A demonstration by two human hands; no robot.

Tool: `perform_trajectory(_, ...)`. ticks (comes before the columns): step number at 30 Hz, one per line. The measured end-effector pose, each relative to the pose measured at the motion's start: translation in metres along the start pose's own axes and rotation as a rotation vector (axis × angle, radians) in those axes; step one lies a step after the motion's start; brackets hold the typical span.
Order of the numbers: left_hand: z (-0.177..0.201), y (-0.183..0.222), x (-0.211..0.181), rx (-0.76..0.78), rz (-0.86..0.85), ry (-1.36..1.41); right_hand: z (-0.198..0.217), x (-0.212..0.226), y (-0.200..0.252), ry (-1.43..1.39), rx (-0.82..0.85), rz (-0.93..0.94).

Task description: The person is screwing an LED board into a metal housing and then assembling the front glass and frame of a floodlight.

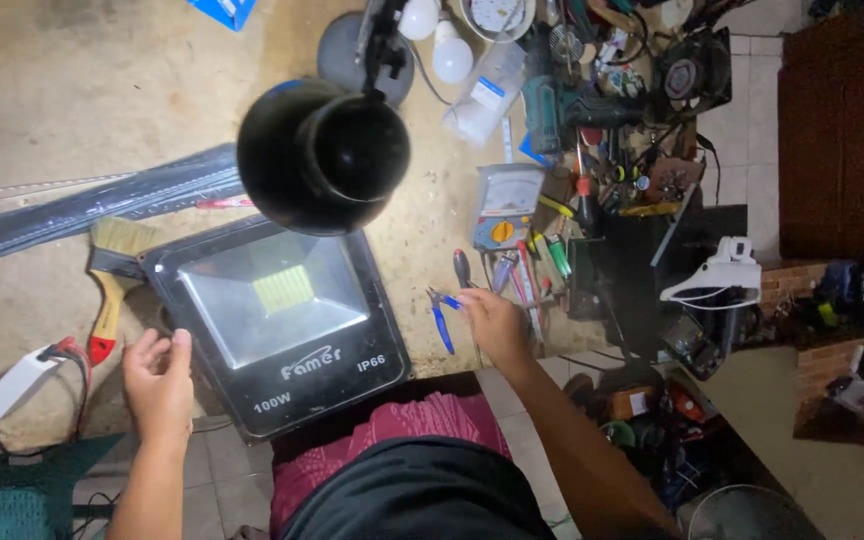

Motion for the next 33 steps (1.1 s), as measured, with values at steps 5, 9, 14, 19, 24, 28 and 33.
perform_trajectory(5,-0.032,0.068,-0.083,-0.183,-0.373,-0.170,0.025,-0.025,0.024,0.159,0.125,0.035)
perform_trajectory(9,-0.097,0.132,-0.147,-0.038,-0.671,-0.326,0.006,-0.023,0.011,0.235,0.239,0.118)
perform_trajectory(14,-0.152,0.159,-0.130,0.136,-0.548,-0.366,0.073,0.022,-0.037,0.052,0.079,0.174)
perform_trajectory(19,-0.167,0.180,-0.139,0.335,-0.527,-0.429,0.161,0.054,-0.121,0.129,-0.098,0.200)
perform_trajectory(24,-0.164,0.180,-0.125,0.436,-0.292,-0.559,0.206,0.028,-0.207,0.257,-0.212,0.197)
perform_trajectory(28,-0.159,0.179,-0.132,0.432,-0.229,-0.495,0.178,0.005,-0.225,0.458,-0.014,0.064)
perform_trajectory(33,-0.167,0.178,-0.129,0.501,-0.147,-0.581,0.154,-0.013,-0.228,0.679,0.060,-0.084)
Point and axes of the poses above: each hand's wrist, its own y-axis away from the middle knuckle, its own z-axis out of the back of the hand, x = y × z, the point moved 9 cm from there along -y, towards the middle knuckle, and after that the axes turned 5 degrees about -x, right-handed, at the moved point
